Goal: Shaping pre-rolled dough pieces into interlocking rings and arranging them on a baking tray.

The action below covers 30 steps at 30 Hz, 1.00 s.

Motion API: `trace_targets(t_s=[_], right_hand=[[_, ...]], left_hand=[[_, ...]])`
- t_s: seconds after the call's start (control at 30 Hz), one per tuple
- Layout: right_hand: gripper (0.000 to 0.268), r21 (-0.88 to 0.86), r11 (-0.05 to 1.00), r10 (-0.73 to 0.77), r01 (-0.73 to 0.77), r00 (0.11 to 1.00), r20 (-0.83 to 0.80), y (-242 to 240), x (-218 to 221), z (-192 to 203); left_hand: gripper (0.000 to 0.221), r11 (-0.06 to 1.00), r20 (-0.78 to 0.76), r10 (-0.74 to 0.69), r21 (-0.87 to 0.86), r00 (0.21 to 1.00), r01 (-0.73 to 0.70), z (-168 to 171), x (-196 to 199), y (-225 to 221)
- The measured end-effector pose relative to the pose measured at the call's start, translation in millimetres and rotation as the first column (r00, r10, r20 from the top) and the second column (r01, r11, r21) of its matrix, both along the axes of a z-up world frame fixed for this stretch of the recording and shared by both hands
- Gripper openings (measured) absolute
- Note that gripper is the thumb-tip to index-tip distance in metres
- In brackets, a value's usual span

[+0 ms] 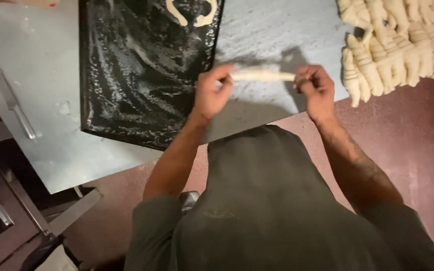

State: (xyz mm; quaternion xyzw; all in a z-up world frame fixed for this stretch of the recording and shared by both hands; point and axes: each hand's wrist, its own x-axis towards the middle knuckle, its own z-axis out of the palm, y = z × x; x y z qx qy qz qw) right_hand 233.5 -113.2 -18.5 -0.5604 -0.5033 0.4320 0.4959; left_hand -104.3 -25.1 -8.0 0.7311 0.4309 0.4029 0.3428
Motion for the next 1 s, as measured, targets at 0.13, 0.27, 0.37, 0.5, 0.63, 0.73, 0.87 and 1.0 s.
trace_targets(t_s=[0.13, 0.27, 0.37, 0.5, 0.63, 0.73, 0.87, 1.0], right_hand=[[0.018, -0.187, 0.976, -0.185, 0.11, 0.874, -0.449, 28, -70, 25], [0.015, -0.365, 0.931, -0.272, -0.011, 0.644, -0.715, 39, -116, 27], [0.032, -0.337, 0.939, -0.197, -0.065, 0.702, -0.684, 25, -132, 29], [0.007, -0.472, 0.881, -0.312, 0.04, 0.798, -0.515, 20, -141, 17], [0.017, -0.212, 0.965, -0.156, 0.157, 0.988, 0.022, 70, -129, 4], [0.017, 0.107, 0.993, -0.069, 0.044, 0.968, 0.243, 119, -153, 23], [0.022, -0.437, 0.894, 0.363, -0.098, 0.732, 0.577, 147, -232, 128], [0.023, 0.217, 0.903, 0.075, -0.371, 0.633, 0.771, 152, -221, 11]], left_hand=[[0.019, 0.883, 0.338, 0.247, -0.465, 0.908, -0.067, 20, -66, 22], [0.023, 0.77, 0.545, 0.341, -0.629, 0.766, 0.105, 50, -128, 34], [0.032, 0.769, 0.559, 0.242, -0.609, 0.793, 0.194, 20, -168, 40], [0.026, 0.681, 0.512, 0.271, -0.7, 0.815, 0.214, 18, -200, 54], [0.021, 0.771, 0.246, 0.228, -0.637, 0.942, -0.02, 47, -192, 98], [0.01, 0.952, 0.114, 0.22, -0.243, 0.969, -0.187, 25, -172, 139], [0.014, 0.913, -0.661, 0.257, 0.406, 0.705, 0.048, 12, -150, 149], [0.038, 0.992, -0.72, -0.059, 0.037, 0.691, 0.123, 17, -159, 134]])
